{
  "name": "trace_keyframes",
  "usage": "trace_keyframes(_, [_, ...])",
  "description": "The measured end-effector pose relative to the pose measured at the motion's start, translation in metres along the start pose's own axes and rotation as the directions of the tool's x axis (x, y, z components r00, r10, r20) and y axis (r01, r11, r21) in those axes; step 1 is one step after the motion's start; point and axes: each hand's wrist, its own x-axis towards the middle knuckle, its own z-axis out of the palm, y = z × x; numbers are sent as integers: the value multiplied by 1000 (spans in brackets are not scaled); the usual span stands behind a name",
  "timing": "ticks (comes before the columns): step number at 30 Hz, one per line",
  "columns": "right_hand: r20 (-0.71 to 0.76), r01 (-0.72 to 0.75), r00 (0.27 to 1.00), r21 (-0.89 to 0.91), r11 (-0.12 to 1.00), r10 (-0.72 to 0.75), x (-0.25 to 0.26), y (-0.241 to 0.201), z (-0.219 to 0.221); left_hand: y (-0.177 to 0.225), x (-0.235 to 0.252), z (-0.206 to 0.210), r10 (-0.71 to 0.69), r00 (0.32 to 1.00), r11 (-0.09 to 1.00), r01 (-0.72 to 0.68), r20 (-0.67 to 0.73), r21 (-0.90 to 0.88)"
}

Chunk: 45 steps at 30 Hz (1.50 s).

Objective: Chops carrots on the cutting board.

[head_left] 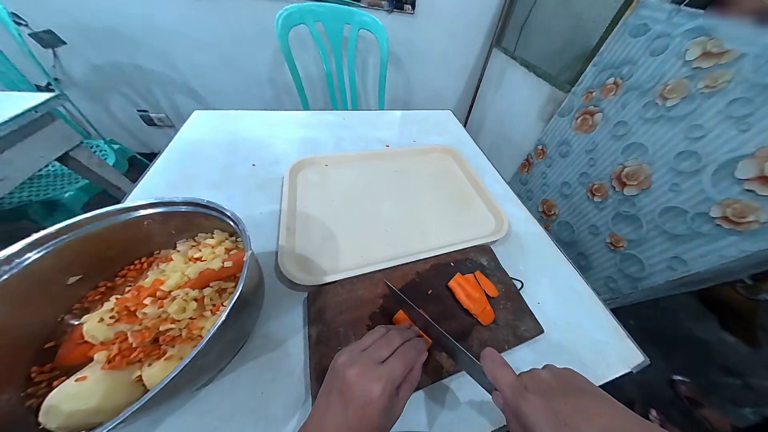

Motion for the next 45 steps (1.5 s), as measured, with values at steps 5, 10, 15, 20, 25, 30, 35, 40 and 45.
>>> trace_keyframes(5, [54,-11,998,-60,998,14,3,-13,-8,0,0,0,-17,1000,1000,17,-5,-17])
trace_keyframes(10, [6,-48,999,-8,999,48,26,-22,7,0,-1,-1,-6,1000,1000,6,-17,-22])
trace_keyframes(15, [-54,-28,998,193,981,39,24,-2,24,0,-2,-2,0,1000,1000,0,-10,-8])
trace_keyframes(20, [-167,157,981,376,913,-100,19,29,44,0,-1,-1,25,1000,1000,-25,-18,12])
trace_keyframes(25, [-136,125,986,269,955,-91,10,21,27,-1,-1,-1,37,999,999,-37,-24,13])
trace_keyframes(30, [-78,79,995,160,984,-67,5,12,14,-2,-1,1,28,999,1000,-28,-30,-3])
trace_keyframes(35, [-70,61,996,74,995,-56,3,7,10,-1,-1,1,6,999,1000,-7,-32,-14])
trace_keyframes(40, [-211,122,970,-15,992,-122,-3,9,17,-1,-1,1,-16,1000,999,16,-17,-33])
trace_keyframes(45, [-166,76,983,-29,997,-80,-5,5,14,0,1,0,-12,1000,999,11,-4,-34])
